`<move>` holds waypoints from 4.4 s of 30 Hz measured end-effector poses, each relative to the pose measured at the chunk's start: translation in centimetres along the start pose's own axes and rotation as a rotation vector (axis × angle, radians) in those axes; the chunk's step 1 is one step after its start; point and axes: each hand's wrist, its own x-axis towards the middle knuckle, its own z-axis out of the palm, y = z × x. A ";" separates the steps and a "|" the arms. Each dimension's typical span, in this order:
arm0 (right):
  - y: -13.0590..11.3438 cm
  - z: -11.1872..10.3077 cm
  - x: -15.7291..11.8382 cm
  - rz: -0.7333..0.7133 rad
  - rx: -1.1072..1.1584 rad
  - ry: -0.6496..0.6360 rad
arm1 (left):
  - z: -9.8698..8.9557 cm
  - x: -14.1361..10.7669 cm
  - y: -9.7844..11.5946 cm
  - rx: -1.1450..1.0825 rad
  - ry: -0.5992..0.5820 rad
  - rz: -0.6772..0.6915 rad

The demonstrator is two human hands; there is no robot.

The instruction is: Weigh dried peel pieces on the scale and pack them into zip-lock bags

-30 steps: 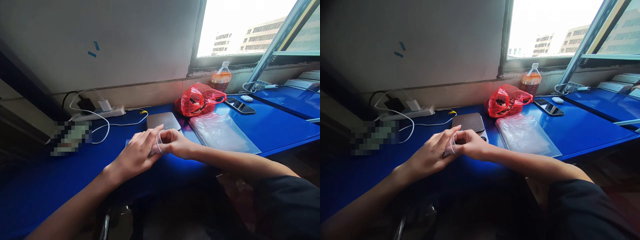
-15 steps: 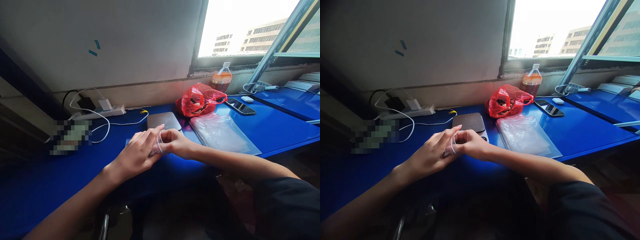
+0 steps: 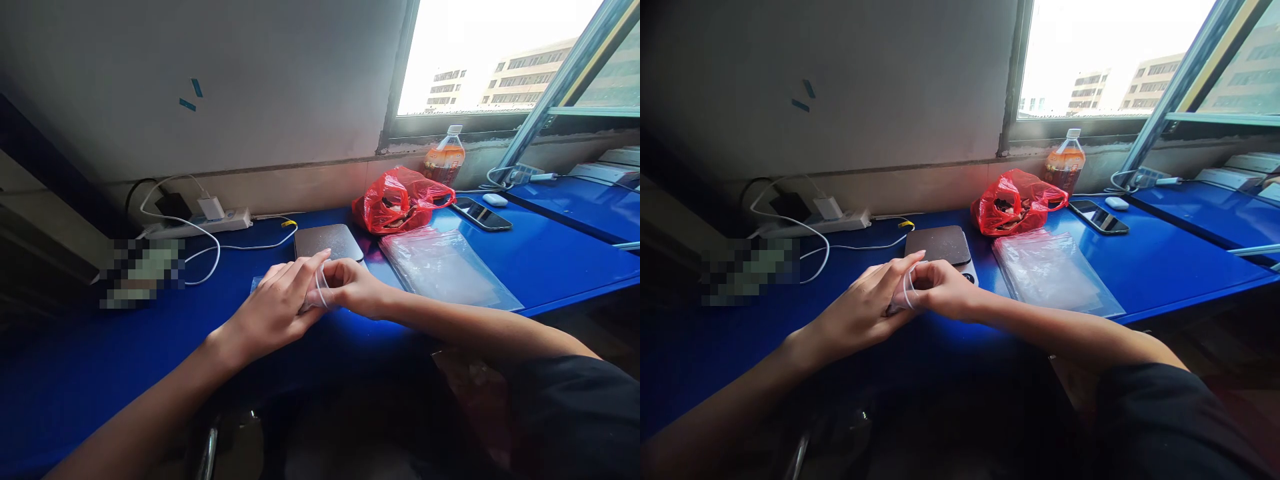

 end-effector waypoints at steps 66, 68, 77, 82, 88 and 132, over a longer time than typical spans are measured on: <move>-0.6 -2.6 0.0 -0.570 -1.181 0.416 | -2.4 1.4 -1.7 -0.822 0.052 -0.632; -0.6 -2.6 -0.1 -0.561 -1.217 0.411 | -2.3 1.4 -1.9 -0.773 0.102 -0.626; -0.5 -2.1 -0.1 -0.470 -1.267 0.366 | -1.9 1.3 -2.6 -0.607 0.195 -0.610; -0.4 -2.1 0.0 -0.459 -1.205 0.338 | -1.8 1.2 -2.2 -0.486 0.229 -0.524; -0.1 -2.1 0.2 -0.533 -1.216 0.329 | -1.5 0.9 -1.8 -0.418 0.222 -0.485; 0.1 -0.5 0.1 -0.519 -1.018 0.335 | 0.1 1.0 -0.3 -0.308 0.255 -0.329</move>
